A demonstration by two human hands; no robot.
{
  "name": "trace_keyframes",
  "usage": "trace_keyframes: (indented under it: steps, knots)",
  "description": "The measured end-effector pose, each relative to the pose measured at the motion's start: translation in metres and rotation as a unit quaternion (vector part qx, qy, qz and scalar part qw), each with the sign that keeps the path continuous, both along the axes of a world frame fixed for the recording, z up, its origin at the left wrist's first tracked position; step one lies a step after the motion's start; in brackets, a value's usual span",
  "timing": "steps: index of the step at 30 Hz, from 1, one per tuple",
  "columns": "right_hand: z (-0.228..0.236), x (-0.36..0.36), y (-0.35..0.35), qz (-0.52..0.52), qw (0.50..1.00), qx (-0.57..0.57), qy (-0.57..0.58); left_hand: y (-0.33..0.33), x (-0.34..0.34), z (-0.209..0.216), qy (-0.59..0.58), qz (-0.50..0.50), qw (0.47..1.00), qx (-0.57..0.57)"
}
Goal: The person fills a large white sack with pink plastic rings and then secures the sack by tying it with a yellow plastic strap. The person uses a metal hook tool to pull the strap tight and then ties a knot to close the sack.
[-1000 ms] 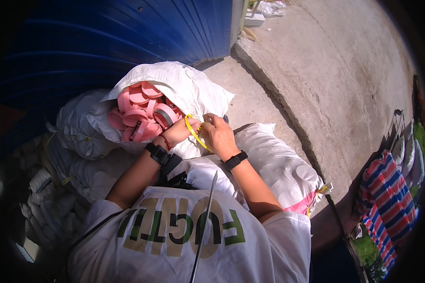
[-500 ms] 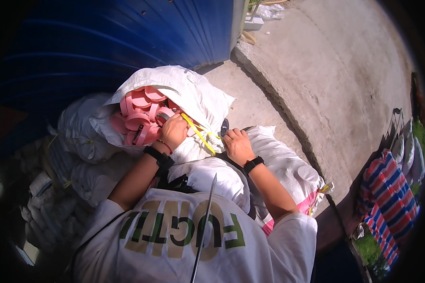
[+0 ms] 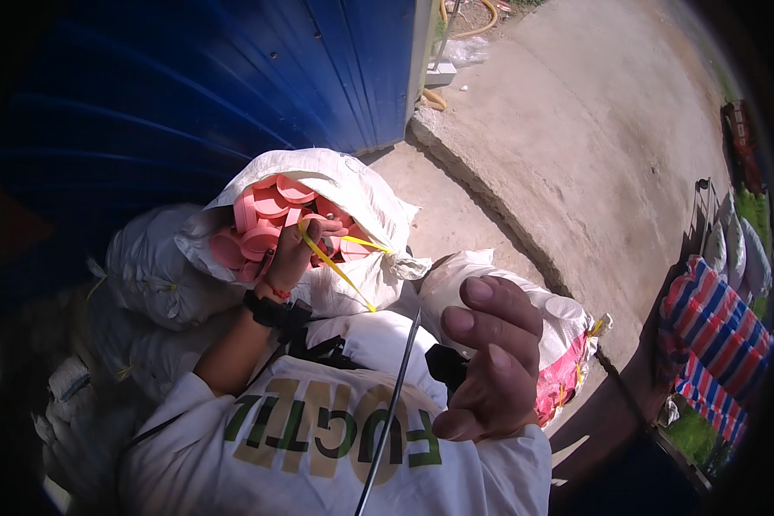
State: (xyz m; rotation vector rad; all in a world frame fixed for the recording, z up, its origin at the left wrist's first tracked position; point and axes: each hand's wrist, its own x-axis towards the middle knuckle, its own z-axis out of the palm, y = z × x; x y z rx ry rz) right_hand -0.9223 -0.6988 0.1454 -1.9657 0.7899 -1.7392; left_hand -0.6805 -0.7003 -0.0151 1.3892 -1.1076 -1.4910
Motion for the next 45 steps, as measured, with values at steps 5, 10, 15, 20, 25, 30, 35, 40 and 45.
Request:
trace_keyframes:
  steps: [5,10,15,20,25,30,35,40,45]
  knots:
    - [0.024,0.054,0.028,0.229,0.965,-0.114,0.054,0.023,0.062,0.018,-0.292,-0.100,0.951,-0.001]
    - [0.011,0.094,0.081,0.092,0.985,-0.086,0.116,0.061,0.104,0.048,-0.225,-0.062,0.961,-0.149]
    - [-0.044,0.131,0.133,-0.063,0.969,0.200,0.131,0.063,0.168,0.091,0.311,0.052,0.937,-0.152]
    - [-0.079,0.155,0.202,-0.078,0.882,0.465,-0.030,0.060,0.227,0.164,0.443,0.062,0.841,-0.306]
    - [-0.076,0.185,0.231,-0.005,0.882,0.466,-0.068,0.086,0.185,0.141,0.017,-0.065,0.956,-0.284]
    - [-0.048,0.215,0.237,0.014,0.917,0.397,0.039,0.156,0.119,0.071,-0.331,-0.416,0.812,-0.241]
    - [-0.036,0.216,0.255,0.093,0.878,0.445,-0.151,0.219,0.124,0.045,-0.093,-0.502,0.849,-0.136]
    - [-0.035,0.183,0.277,0.070,0.816,0.396,-0.415,0.269,0.120,0.052,0.079,-0.443,0.892,-0.044]
    - [-0.042,0.204,0.319,0.007,0.790,0.368,-0.490,0.308,0.107,0.047,0.129,-0.425,0.895,0.032]
